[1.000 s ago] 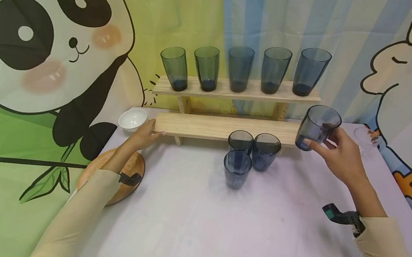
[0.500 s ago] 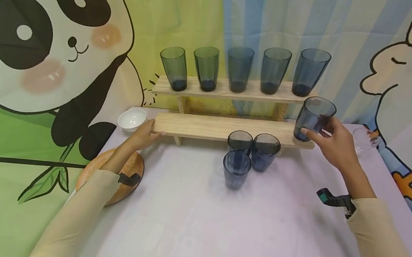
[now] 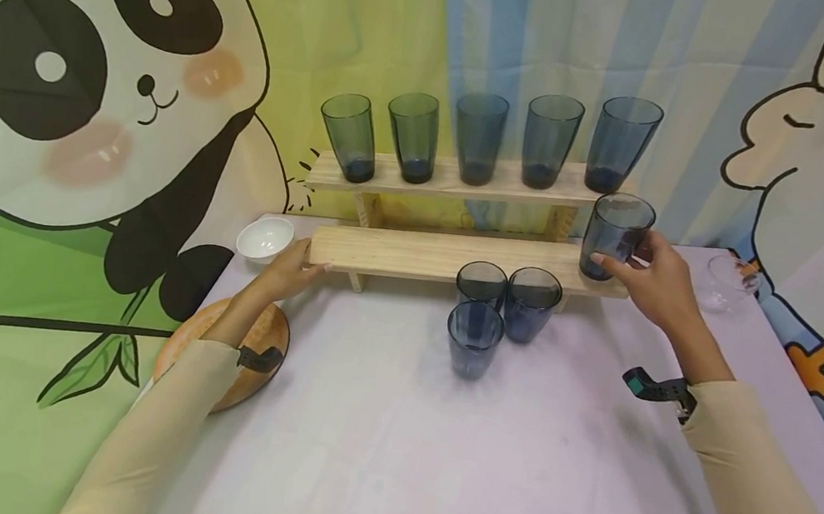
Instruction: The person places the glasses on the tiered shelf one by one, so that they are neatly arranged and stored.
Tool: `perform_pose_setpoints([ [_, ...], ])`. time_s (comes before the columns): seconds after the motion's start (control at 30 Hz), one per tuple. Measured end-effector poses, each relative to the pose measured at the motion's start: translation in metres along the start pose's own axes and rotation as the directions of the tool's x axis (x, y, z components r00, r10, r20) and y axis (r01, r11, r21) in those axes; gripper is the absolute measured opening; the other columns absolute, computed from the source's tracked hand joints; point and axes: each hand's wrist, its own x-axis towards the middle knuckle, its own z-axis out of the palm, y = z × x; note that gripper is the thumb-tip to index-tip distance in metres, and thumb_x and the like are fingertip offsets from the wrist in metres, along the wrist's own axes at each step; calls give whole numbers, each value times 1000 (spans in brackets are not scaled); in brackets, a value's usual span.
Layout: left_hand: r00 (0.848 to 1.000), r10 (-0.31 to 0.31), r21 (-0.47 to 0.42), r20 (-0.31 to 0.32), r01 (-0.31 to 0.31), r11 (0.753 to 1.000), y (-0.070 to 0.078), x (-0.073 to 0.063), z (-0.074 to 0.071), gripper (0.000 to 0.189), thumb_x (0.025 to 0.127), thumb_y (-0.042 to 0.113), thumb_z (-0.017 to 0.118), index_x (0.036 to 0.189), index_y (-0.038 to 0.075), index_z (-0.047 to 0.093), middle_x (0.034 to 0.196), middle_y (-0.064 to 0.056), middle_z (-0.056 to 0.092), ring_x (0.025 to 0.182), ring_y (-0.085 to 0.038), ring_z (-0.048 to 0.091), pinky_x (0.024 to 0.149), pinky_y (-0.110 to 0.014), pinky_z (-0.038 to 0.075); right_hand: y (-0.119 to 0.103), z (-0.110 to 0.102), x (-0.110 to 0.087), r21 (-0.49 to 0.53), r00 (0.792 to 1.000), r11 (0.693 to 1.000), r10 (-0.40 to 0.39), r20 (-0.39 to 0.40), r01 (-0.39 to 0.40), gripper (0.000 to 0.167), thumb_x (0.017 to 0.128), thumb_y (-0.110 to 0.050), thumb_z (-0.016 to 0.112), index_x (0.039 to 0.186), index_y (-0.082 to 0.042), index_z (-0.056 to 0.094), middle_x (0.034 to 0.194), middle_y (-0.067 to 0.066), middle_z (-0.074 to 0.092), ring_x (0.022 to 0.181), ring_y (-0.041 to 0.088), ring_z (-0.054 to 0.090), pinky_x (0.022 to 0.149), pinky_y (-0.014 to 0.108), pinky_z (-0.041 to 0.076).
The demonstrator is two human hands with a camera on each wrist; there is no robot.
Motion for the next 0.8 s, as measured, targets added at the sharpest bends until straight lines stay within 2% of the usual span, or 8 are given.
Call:
perform_pose_setpoints([
  [0.8,1000,9,3,8,-10,1000,0,1,-1,67,107,24,63,157,-10,32,156,-34,44,147,-46,43,125,-56,32,11,5,5,12,999,999,37,12,-37,102,97,-61,68,164,3,25,160,38,36,146,59,36,113,74,36],
])
